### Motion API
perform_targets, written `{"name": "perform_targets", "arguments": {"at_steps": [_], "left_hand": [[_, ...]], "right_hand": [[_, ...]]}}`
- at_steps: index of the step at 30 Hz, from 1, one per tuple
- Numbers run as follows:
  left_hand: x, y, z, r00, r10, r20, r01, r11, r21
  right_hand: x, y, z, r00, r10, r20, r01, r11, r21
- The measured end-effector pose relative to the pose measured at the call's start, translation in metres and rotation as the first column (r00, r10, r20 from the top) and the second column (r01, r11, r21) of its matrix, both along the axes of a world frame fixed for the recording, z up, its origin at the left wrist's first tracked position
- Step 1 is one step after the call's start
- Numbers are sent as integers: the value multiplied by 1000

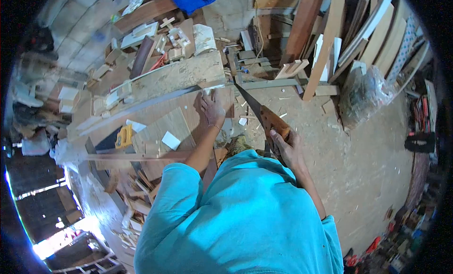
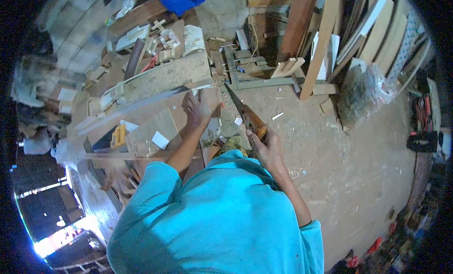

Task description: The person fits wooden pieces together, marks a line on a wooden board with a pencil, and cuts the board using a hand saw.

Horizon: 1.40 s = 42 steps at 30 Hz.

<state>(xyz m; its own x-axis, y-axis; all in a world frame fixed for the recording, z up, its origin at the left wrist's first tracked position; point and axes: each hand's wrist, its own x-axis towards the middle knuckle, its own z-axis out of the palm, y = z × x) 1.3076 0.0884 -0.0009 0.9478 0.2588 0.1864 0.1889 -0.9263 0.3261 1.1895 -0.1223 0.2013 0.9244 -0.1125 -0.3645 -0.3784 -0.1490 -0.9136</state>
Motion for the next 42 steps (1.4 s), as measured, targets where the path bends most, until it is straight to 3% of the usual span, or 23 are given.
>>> {"name": "perform_targets", "arguments": {"at_steps": [2, 3, 6, 8, 10, 13, 18, 20, 23, 25, 31, 42], "left_hand": [[4, 5, 4, 938, -346, -26, 347, 935, 76], [7, 11, 13, 882, -470, -39, 471, 881, 32], [14, 14, -3, 857, -514, -26, 514, 857, 23], [16, 11, -7, 885, -466, -14, 466, 884, 25], [19, 3, 1, 909, -417, -1, 417, 909, 23], [14, -3, 6, 953, -292, -85, 287, 955, -71], [18, 4, -8, 918, -394, 48, 388, 916, 104], [19, 4, -13, 908, -409, 95, 400, 911, 102], [22, 5, -17, 880, -430, 200, 418, 903, 102], [23, 5, -20, 872, -427, 238, 413, 904, 109], [21, 5, -26, 861, -432, 269, 400, 901, 170], [30, 3, -42, 891, -375, 255, 384, 923, 13]], "right_hand": [[4, 7, 8, 999, -39, -4, 39, 999, 11], [7, 10, 16, 998, -36, -56, 37, 999, 21], [13, 17, 18, 993, -29, -116, 31, 999, 18], [16, 21, 11, 993, -26, -115, 28, 1000, 12], [16, 24, -3, 1000, -3, 30, 5, 998, -57], [19, 30, -6, 994, 38, 101, -22, 987, -159], [16, 44, -2, 981, 56, 184, -17, 978, -209], [13, 49, -6, 975, 63, 213, -9, 969, -247], [8, 57, -12, 980, 38, 196, -7, 987, -159], [5, 62, -5, 987, 93, 133, -55, 962, -266], [-17, 77, 7, 966, 166, 197, -83, 925, -371], [-45, 95, -1, 960, 155, 233, -61, 929, -365]]}}
